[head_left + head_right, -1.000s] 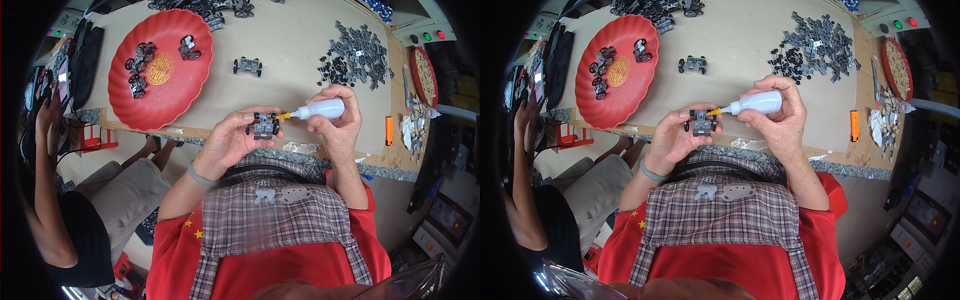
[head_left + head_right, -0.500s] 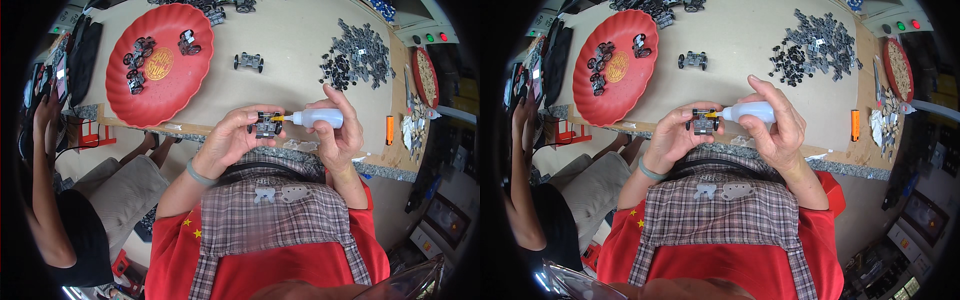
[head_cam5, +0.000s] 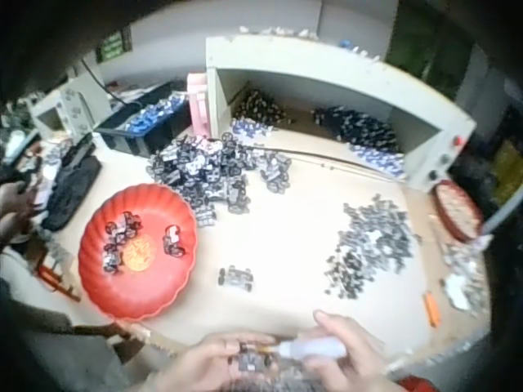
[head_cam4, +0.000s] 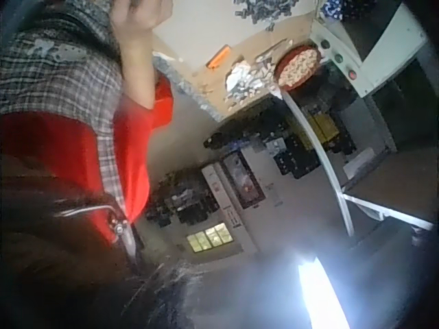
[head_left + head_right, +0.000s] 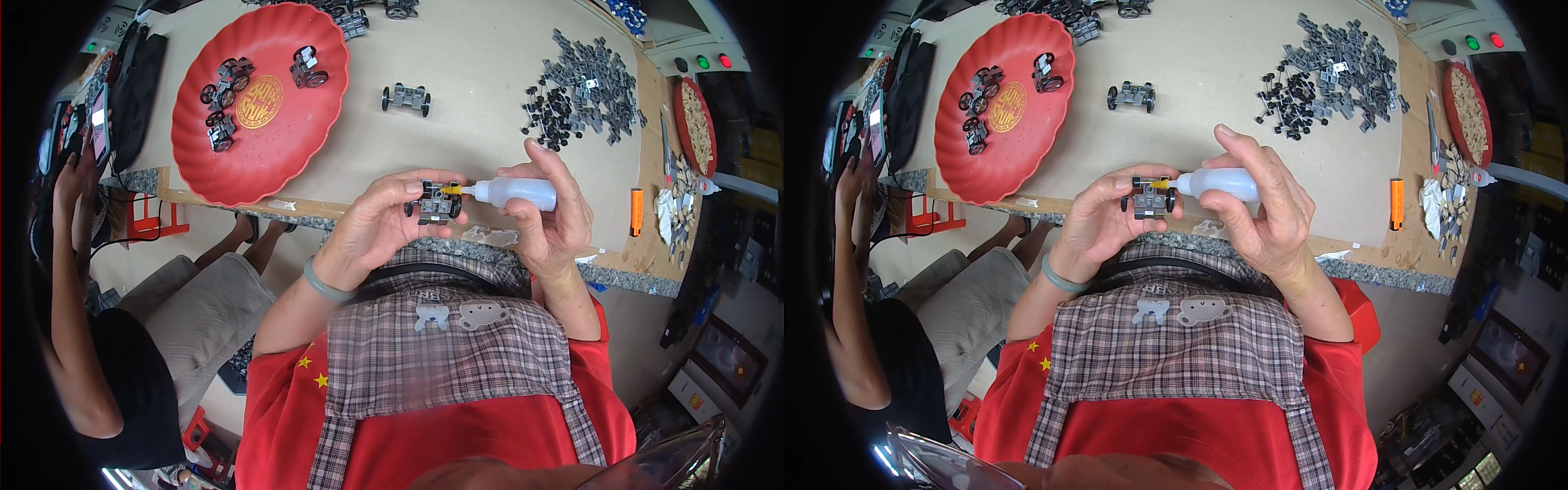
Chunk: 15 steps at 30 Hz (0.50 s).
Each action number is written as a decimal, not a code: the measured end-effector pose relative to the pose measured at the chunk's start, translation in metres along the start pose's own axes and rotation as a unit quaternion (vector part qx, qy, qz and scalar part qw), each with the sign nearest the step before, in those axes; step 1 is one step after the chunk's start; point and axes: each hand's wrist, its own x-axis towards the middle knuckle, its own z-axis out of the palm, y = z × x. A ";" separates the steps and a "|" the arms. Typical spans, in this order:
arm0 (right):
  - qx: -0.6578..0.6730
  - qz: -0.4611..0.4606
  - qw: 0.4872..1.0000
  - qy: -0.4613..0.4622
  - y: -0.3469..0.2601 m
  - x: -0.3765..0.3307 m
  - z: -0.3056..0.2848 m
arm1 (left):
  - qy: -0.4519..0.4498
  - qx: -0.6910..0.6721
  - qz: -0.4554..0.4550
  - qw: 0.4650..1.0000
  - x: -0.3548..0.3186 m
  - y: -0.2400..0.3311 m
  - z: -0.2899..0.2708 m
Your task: The person assembles small plastic toy cars by applying glue from a bottle to toy car parts and attaching plastic wheels and body components.
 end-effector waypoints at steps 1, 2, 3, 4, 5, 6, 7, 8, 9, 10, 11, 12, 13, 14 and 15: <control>0.000 0.000 1.000 0.000 0.000 0.000 0.000 | -0.004 0.002 0.000 1.000 0.000 0.000 0.000; -0.008 -0.005 1.000 -0.003 0.000 0.001 0.000 | -0.004 0.002 0.000 1.000 0.000 0.000 0.000; -0.017 -0.010 1.000 -0.005 0.000 0.001 0.000 | -0.003 0.002 0.002 1.000 0.000 0.000 -0.001; -0.017 -0.010 1.000 -0.005 0.000 0.002 0.000 | -0.001 0.002 0.004 1.000 0.000 -0.001 -0.001; -0.020 -0.025 0.999 -0.003 0.001 0.003 0.000 | -0.001 0.002 0.004 1.000 0.000 -0.001 -0.001; -0.024 -0.041 0.999 -0.001 0.001 0.004 0.000 | 0.004 0.001 0.002 1.000 0.000 -0.001 0.000; -0.025 -0.040 0.999 0.000 0.001 0.004 0.000 | 0.009 0.000 0.000 1.000 0.000 -0.001 0.000; -0.027 -0.036 0.999 -0.001 0.000 0.003 0.000 | 0.009 -0.001 0.000 1.000 0.000 -0.001 -0.001; -0.029 -0.031 0.999 -0.002 -0.001 0.003 -0.001 | 0.002 -0.002 0.000 1.000 0.000 -0.001 -0.001; -0.029 -0.031 0.999 -0.002 0.000 0.003 -0.001 | -0.004 -0.004 0.000 1.000 0.001 -0.001 -0.002; -0.033 -0.041 0.999 -0.001 0.001 0.003 0.000 | -0.004 -0.004 0.000 1.000 0.001 -0.001 -0.002; -0.037 -0.051 0.998 0.001 0.001 0.003 0.000 | -0.005 -0.003 0.000 1.000 0.001 -0.001 -0.002; -0.037 -0.051 0.998 0.001 0.001 0.003 -0.001 | -0.006 -0.003 -0.001 1.000 0.001 -0.001 -0.001; -0.037 -0.049 0.998 -0.002 0.000 0.003 -0.001 | -0.006 -0.003 -0.001 1.000 0.001 0.000 -0.001; -0.037 -0.048 0.998 -0.006 0.000 0.003 -0.001 | -0.006 0.002 -0.001 1.000 0.001 0.000 0.000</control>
